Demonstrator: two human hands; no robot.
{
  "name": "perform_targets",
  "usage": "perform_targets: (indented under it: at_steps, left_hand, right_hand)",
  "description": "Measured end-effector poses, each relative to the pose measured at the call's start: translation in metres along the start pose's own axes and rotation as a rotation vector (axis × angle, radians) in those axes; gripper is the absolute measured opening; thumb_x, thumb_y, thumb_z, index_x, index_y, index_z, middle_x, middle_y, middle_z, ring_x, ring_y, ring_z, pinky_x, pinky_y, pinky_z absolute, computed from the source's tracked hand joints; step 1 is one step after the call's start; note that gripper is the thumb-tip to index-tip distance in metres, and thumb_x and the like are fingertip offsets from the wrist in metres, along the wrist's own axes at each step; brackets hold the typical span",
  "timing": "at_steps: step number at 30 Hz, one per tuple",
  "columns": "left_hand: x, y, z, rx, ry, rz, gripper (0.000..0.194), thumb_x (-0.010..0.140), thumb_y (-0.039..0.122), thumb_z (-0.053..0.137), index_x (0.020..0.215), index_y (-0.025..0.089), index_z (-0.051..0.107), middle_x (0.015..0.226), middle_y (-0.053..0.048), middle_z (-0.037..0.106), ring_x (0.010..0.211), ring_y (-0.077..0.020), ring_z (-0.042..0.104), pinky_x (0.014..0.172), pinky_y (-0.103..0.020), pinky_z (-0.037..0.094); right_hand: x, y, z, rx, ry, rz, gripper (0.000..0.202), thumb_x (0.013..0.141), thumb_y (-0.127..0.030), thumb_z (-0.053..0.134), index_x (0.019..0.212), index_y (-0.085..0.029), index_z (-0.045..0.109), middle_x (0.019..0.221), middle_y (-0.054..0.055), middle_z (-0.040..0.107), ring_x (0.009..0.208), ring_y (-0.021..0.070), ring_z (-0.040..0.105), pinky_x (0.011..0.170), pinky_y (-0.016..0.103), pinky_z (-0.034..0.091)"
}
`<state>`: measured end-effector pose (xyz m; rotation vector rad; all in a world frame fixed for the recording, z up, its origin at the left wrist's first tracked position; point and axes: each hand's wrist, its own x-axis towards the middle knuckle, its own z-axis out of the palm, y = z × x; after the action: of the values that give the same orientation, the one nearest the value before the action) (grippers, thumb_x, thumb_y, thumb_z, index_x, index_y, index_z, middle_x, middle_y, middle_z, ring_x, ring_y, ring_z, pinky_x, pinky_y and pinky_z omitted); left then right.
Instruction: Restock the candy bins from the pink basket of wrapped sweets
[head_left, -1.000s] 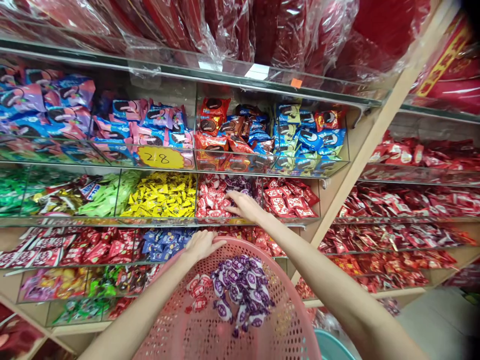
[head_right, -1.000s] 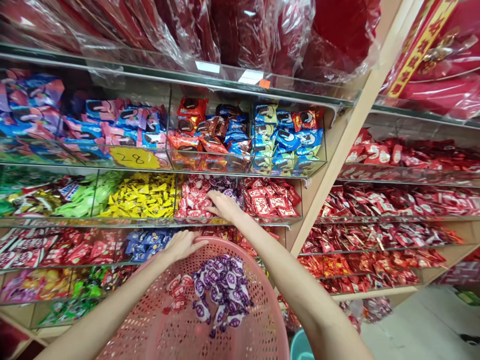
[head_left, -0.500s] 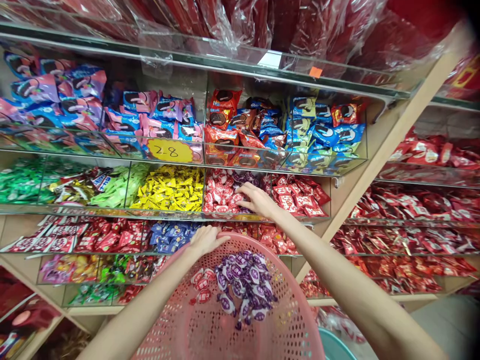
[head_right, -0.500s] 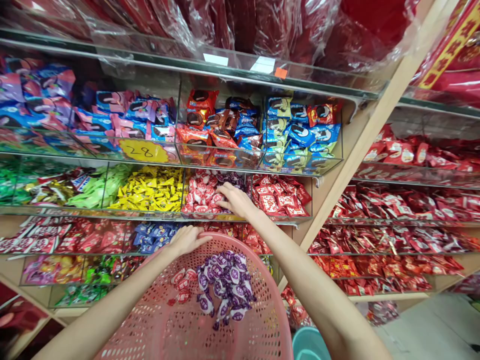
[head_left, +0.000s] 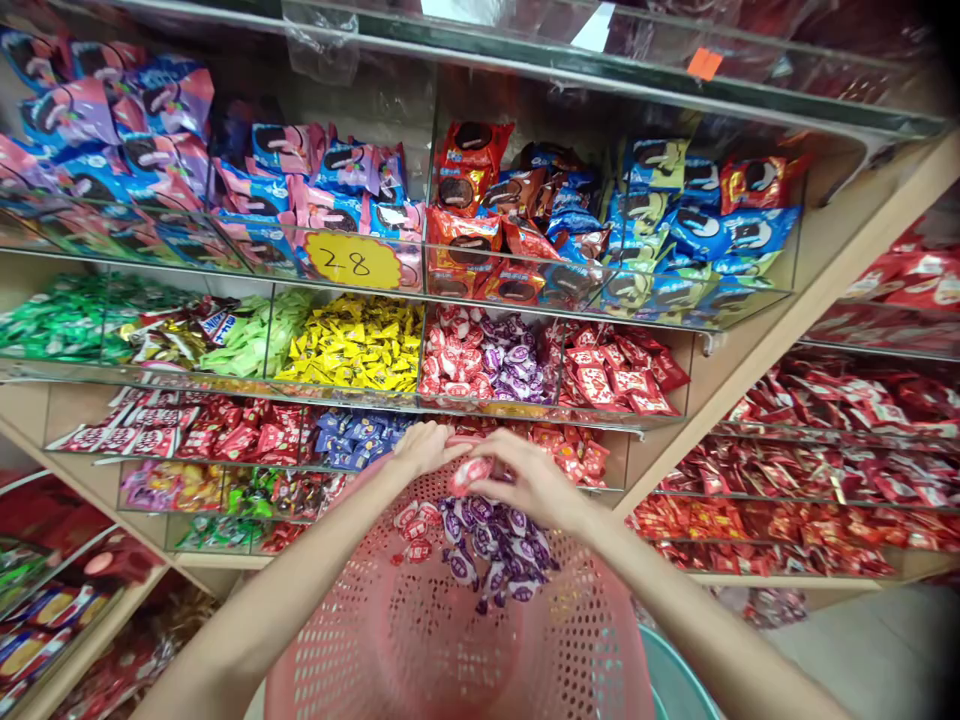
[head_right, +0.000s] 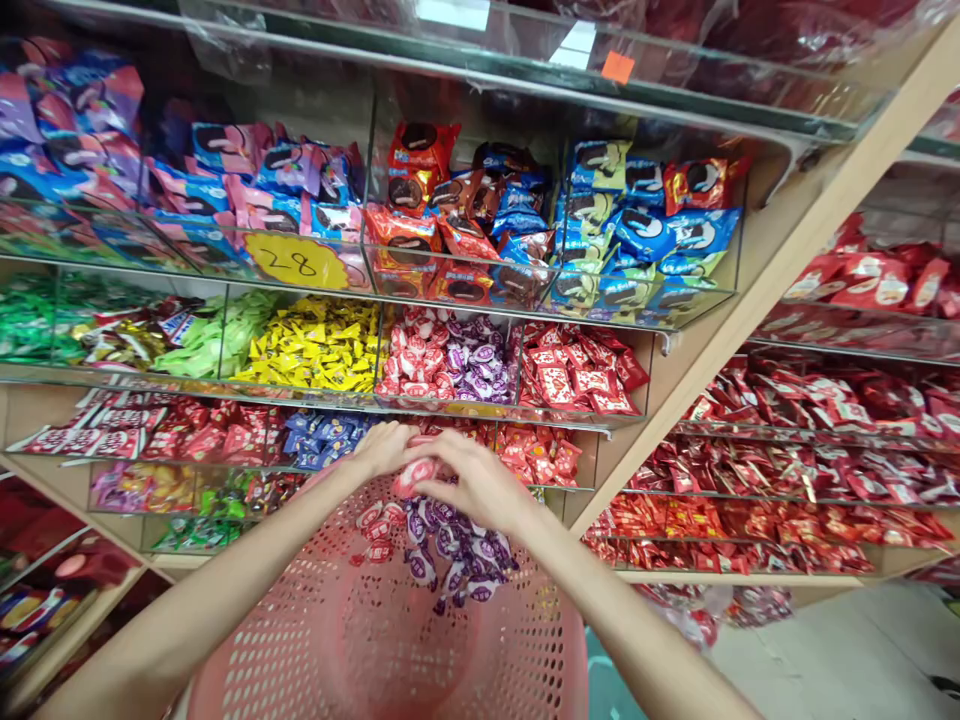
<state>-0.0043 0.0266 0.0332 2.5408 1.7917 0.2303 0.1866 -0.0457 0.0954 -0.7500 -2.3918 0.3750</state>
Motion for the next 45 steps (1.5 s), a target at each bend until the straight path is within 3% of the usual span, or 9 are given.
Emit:
perform_targets:
  at_steps: [4,7,13,21,28,33,38,41,45]
  left_hand:
    - [-0.001,0.003,0.0,0.017,0.025,-0.011,0.067,0.074,0.07,0.021,0.091,0.02,0.061,0.085,-0.01,0.063,0.083,-0.023,0.058,0.072,-0.03,0.04]
    - [-0.003,0.003,0.001,0.016,0.021,-0.008,0.069,0.073,0.071,0.019,0.091,0.019,0.061,0.084,-0.01,0.063,0.082,-0.0233,0.058,0.071,-0.031,0.039]
    - [-0.01,0.0,0.0,0.013,0.041,-0.027,0.07,0.074,0.071,0.018,0.09,0.018,0.061,0.082,-0.011,0.063,0.082,-0.0245,0.058,0.07,-0.033,0.04]
    - [-0.009,0.0,0.002,0.048,0.054,-0.025,0.066,0.075,0.069,0.018,0.086,0.02,0.061,0.082,-0.011,0.063,0.08,-0.025,0.06,0.068,-0.032,0.041]
    - [-0.007,0.006,0.001,0.007,0.035,-0.013,0.063,0.075,0.068,0.021,0.084,0.021,0.062,0.084,-0.01,0.064,0.085,-0.0237,0.059,0.072,-0.031,0.041]
    - [-0.005,0.006,0.004,0.023,0.037,-0.006,0.063,0.075,0.068,0.022,0.085,0.021,0.062,0.083,-0.01,0.064,0.084,-0.023,0.059,0.072,-0.03,0.041]
    - [-0.004,0.001,0.006,0.047,0.057,0.004,0.061,0.076,0.067,0.022,0.085,0.021,0.062,0.081,-0.01,0.064,0.082,-0.0232,0.06,0.07,-0.031,0.041]
    - [-0.004,0.0,0.005,0.041,0.056,0.016,0.062,0.076,0.067,0.021,0.083,0.021,0.062,0.079,-0.009,0.064,0.081,-0.0236,0.06,0.069,-0.031,0.041]
    - [-0.003,0.0,0.006,0.029,0.063,-0.002,0.062,0.076,0.067,0.021,0.084,0.021,0.061,0.082,-0.01,0.064,0.082,-0.0234,0.059,0.072,-0.032,0.041]
  right_hand:
    - [-0.007,0.011,0.069,-0.02,-0.183,0.043,0.021,0.077,-0.034,0.056,0.094,-0.022,0.056,0.091,0.004,0.056,0.088,0.0171,0.051,0.077,0.029,0.039]
    - [-0.002,0.023,0.1,-0.093,-0.263,0.06,0.021,0.074,-0.033,0.059,0.089,-0.019,0.056,0.087,0.004,0.055,0.082,0.0169,0.052,0.071,0.026,0.039]
    - [0.006,0.022,0.124,-0.183,-0.333,0.074,0.023,0.072,-0.034,0.061,0.087,-0.017,0.055,0.086,0.005,0.056,0.078,0.018,0.054,0.067,0.026,0.038]
    - [-0.005,0.003,0.165,-0.356,-0.263,0.152,0.03,0.077,-0.041,0.054,0.095,-0.017,0.053,0.094,0.007,0.057,0.088,0.0202,0.054,0.076,0.031,0.04]
    - [-0.01,-0.006,0.179,-0.41,-0.222,0.064,0.026,0.077,-0.038,0.055,0.092,-0.017,0.053,0.09,0.005,0.056,0.09,0.0186,0.05,0.083,0.031,0.039]
    - [-0.01,-0.01,0.189,-0.45,-0.205,0.048,0.02,0.08,-0.036,0.051,0.088,-0.018,0.054,0.091,0.005,0.051,0.089,0.0193,0.048,0.076,0.032,0.041]
    - [-0.031,-0.01,0.17,-0.479,-0.169,-0.003,0.047,0.072,-0.045,0.058,0.109,-0.018,0.047,0.11,0.009,0.047,0.095,0.0227,0.044,0.078,0.036,0.04]
    - [-0.057,0.003,0.162,-0.573,-0.2,-0.054,0.036,0.077,-0.028,0.054,0.11,-0.017,0.046,0.123,0.011,0.042,0.099,0.0231,0.043,0.081,0.039,0.038]
    - [-0.081,0.023,0.164,-0.666,-0.2,0.036,0.031,0.075,-0.017,0.052,0.106,-0.015,0.048,0.125,0.013,0.043,0.103,0.025,0.042,0.084,0.042,0.034]
